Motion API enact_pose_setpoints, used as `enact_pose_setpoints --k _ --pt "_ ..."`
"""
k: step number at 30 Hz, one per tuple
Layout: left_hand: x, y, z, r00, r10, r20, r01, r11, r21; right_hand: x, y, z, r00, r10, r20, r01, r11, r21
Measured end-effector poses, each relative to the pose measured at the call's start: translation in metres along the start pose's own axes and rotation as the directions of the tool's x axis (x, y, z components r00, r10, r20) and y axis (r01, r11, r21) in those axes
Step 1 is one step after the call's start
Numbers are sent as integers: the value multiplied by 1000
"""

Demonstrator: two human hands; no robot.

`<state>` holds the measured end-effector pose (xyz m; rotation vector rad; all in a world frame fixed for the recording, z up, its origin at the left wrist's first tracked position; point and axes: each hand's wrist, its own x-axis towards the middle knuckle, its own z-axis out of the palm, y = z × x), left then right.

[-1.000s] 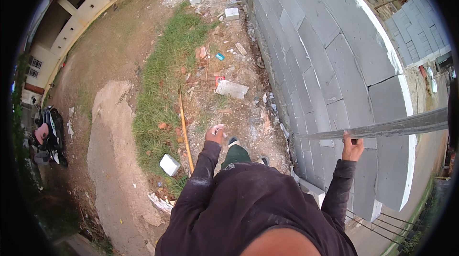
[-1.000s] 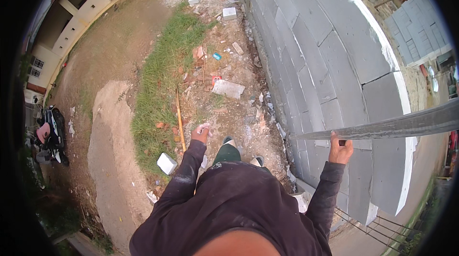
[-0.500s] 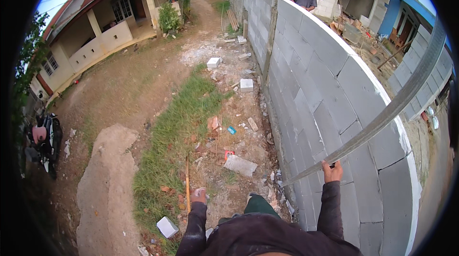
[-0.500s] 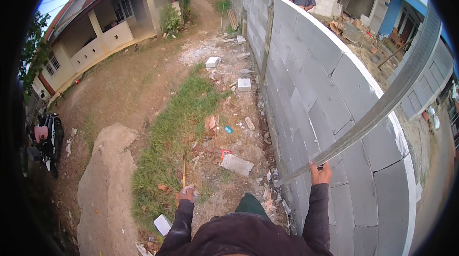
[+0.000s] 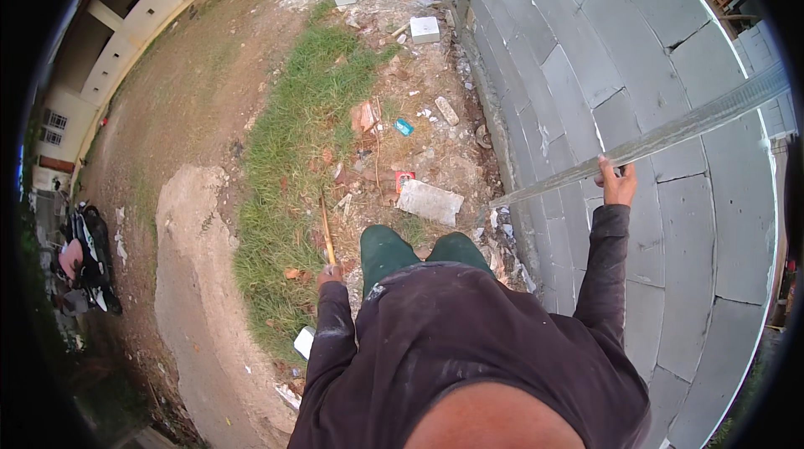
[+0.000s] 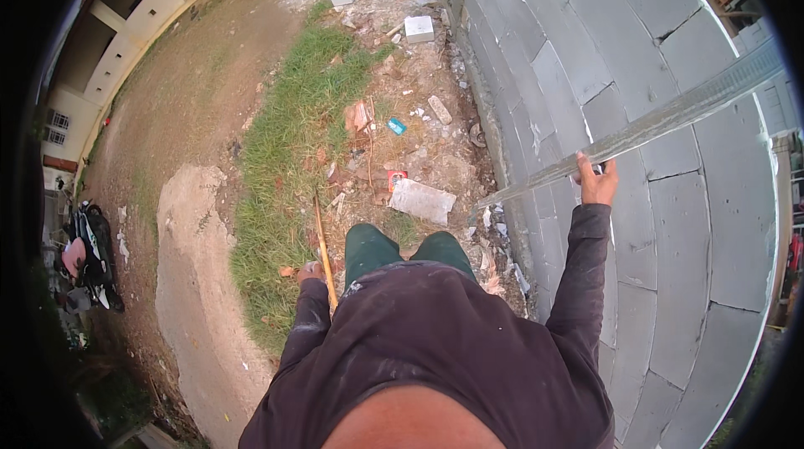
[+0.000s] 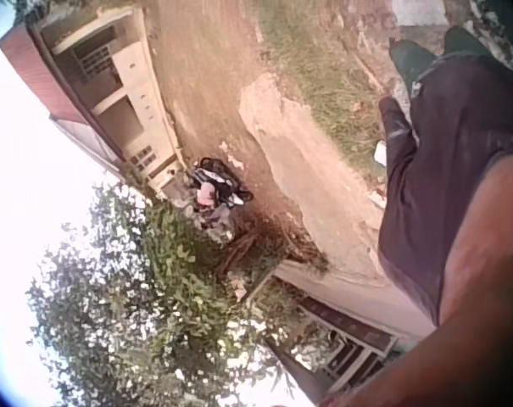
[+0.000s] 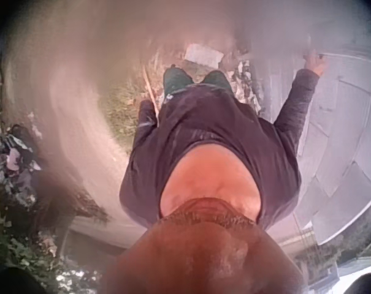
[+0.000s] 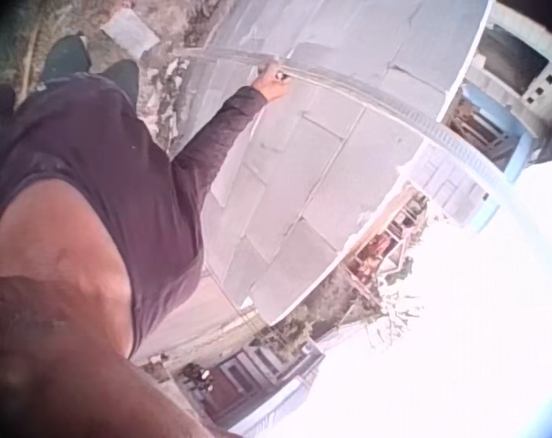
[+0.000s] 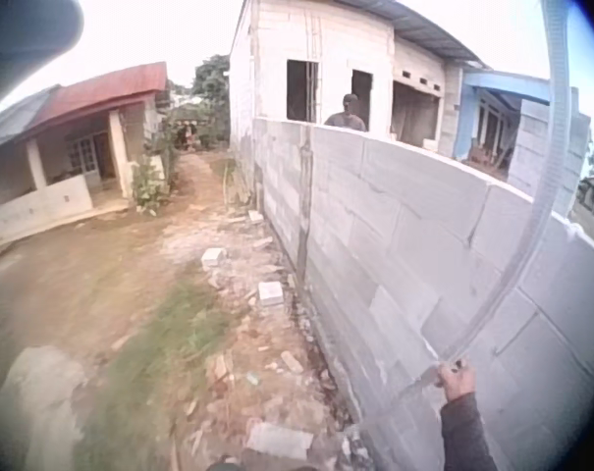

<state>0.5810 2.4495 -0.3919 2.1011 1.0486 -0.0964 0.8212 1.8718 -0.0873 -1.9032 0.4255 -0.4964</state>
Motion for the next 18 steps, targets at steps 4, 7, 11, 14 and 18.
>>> enact_pose_setpoints --k 4,7,11,14,18 --pt "100 -72 -33 956 -72 286 -128 772 622 68 45 33 943 -97 -317 78 994 -73" --pt "179 -68 -37 924 -261 280 35 786 617 66 83 55 846 -54 -530 -34 987 -155" --pt "293 -67 -12 869 -211 447 -180 707 684 33 139 68 657 -41 -753 -257 927 -274" --pt "374 -19 -6 830 -133 542 -318 684 656 -23 123 56 553 14 -833 -379 895 -237" --pt "454 81 36 724 3 690 -517 664 539 -134 69 3 317 74 -946 -626 766 -150"
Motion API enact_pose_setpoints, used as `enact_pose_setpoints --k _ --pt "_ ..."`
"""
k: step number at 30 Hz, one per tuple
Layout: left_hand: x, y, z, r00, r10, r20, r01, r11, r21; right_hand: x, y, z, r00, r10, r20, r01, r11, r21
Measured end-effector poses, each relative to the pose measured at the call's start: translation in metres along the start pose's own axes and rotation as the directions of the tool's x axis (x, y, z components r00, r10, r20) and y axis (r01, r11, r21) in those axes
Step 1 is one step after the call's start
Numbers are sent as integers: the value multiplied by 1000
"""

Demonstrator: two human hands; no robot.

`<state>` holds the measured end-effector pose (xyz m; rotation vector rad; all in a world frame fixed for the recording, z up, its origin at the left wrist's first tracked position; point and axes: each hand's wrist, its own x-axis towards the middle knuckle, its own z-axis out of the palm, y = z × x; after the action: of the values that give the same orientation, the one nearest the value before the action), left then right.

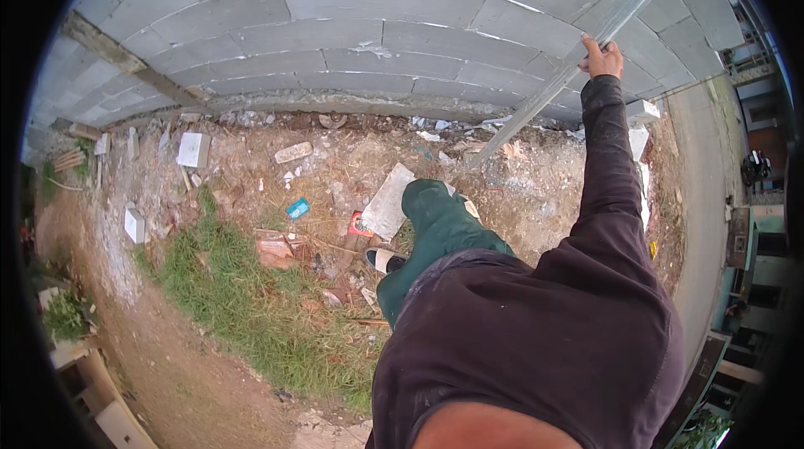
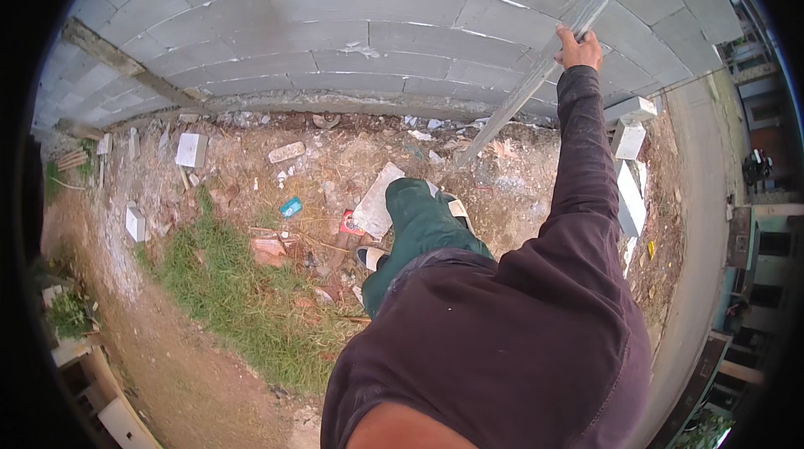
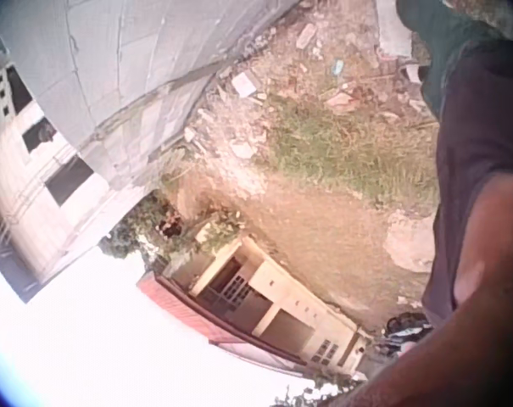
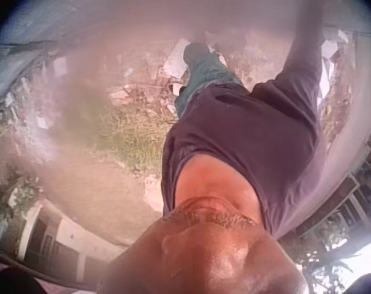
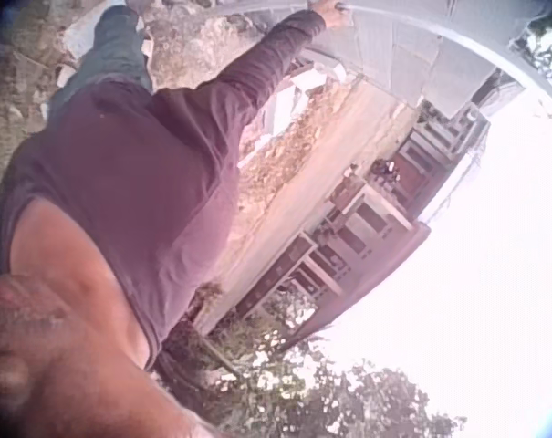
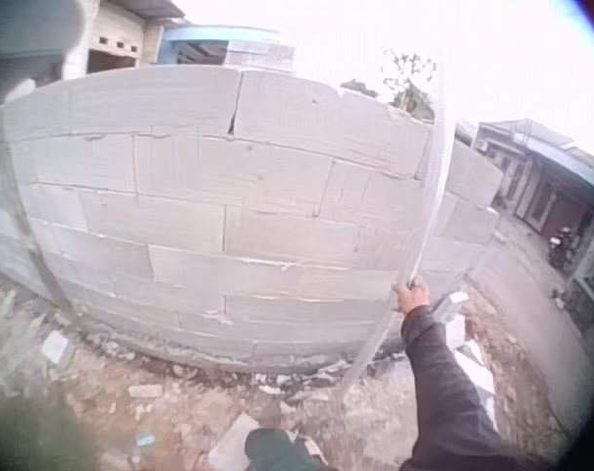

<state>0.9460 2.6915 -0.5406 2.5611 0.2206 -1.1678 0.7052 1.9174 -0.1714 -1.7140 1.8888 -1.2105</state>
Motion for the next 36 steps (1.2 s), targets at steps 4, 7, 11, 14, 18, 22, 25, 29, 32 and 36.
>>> enact_pose_setpoints --k 4,7,11,14,18,22,25,29,32,36 --pt "64 98 -53 974 226 0 -226 973 58 14 75 -94 966 174 -192 -208 962 -177" --pt "77 183 -55 930 368 -1 -367 926 87 11 143 -130 933 222 -283 -314 888 -337" --pt "76 355 -9 827 562 -20 -561 827 48 -8 174 -156 882 208 -422 -364 870 -332" --pt "57 447 24 749 662 17 -660 744 108 -39 237 -152 838 197 -509 -385 874 -296" --pt "27 517 33 684 729 -8 -721 678 140 -10 242 -142 800 307 -516 -495 823 -277" --pt "18 551 44 686 727 -39 -711 680 178 28 271 -156 773 412 -482 -552 811 -192" --pt "39 547 40 750 652 -113 -625 754 202 59 296 -146 782 434 -448 -579 771 -263" --pt "78 487 3 877 360 -318 -336 933 128 85 296 -119 793 457 -403 -587 752 -301" --pt "139 356 -31 700 -354 -621 219 933 -285 100 324 -96 826 420 -377 -548 754 -362" --pt "73 209 -39 917 397 -43 -311 778 546 106 394 -144 821 431 -375 -571 617 -541"
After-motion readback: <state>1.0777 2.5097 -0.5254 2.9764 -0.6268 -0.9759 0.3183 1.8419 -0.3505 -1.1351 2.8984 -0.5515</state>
